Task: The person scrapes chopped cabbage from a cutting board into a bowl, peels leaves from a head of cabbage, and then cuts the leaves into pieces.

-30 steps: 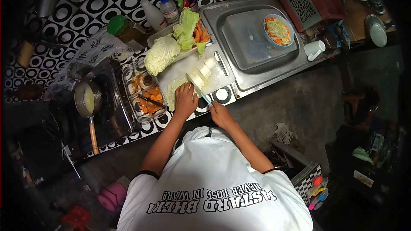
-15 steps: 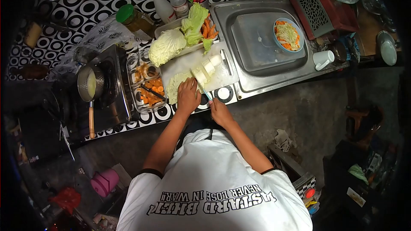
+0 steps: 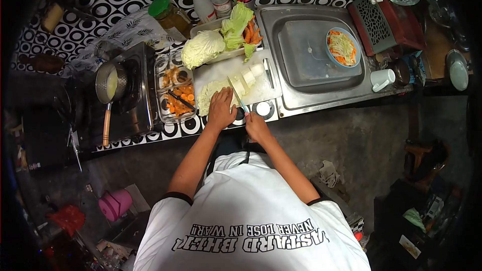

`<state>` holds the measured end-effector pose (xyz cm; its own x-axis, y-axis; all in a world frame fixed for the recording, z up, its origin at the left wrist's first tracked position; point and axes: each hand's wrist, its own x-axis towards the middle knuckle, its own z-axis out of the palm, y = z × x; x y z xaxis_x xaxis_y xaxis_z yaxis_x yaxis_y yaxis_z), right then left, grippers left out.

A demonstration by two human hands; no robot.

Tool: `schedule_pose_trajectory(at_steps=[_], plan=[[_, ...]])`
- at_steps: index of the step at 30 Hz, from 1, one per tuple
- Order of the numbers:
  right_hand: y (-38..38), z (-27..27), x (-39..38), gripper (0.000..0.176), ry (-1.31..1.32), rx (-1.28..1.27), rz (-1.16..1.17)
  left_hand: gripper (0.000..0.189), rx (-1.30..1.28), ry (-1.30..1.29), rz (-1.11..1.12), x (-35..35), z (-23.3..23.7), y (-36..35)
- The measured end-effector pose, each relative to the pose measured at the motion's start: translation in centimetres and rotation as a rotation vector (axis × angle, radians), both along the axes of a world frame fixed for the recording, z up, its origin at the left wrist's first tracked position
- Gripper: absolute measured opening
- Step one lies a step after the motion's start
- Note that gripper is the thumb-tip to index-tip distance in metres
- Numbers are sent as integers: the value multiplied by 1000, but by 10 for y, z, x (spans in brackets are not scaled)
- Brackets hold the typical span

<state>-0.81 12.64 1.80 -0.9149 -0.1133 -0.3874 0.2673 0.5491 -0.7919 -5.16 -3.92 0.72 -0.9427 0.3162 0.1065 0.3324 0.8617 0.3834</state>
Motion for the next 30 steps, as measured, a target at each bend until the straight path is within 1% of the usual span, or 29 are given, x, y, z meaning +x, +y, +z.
schedule_pose_trajectory(at_steps=[5, 8, 10, 11, 14, 17, 19, 22, 25, 28, 30], plan=[[1, 5, -2, 42, -33, 4, -24, 61, 14, -27, -19, 0, 0, -3], [3, 0, -4, 46, -57, -54, -44, 62, 21, -23, -20, 1, -1, -3], [4, -1, -7, 48, -169, -110, -39, 62, 20, -1, -16, 1, -3, -2], [5, -2, -7, 48, -169, -106, -51, 62, 25, -2, -28, 0, -3, -2], [0, 8, -5, 49, -148, -45, -45, 62, 13, 18, -36, 0, -6, -4], [-6, 10, -4, 49, -87, 25, -44, 62, 15, -30, -35, -3, 1, -4], [-8, 14, -6, 53, -81, 113, 26, 61, 2, -35, -43, -4, 5, -5], [-8, 12, -8, 56, -119, 125, 13, 60, -33, -12, -73, -8, 5, -6], [-6, 21, -12, 56, -166, 145, 27, 60, 19, 6, -110, -12, -1, -10], [-6, 25, -15, 57, -210, 145, 32, 62, 19, -39, -131, -13, -2, -11], [-8, 18, -12, 58, -190, 143, 14, 62, 13, -52, -136, -14, -3, -12]])
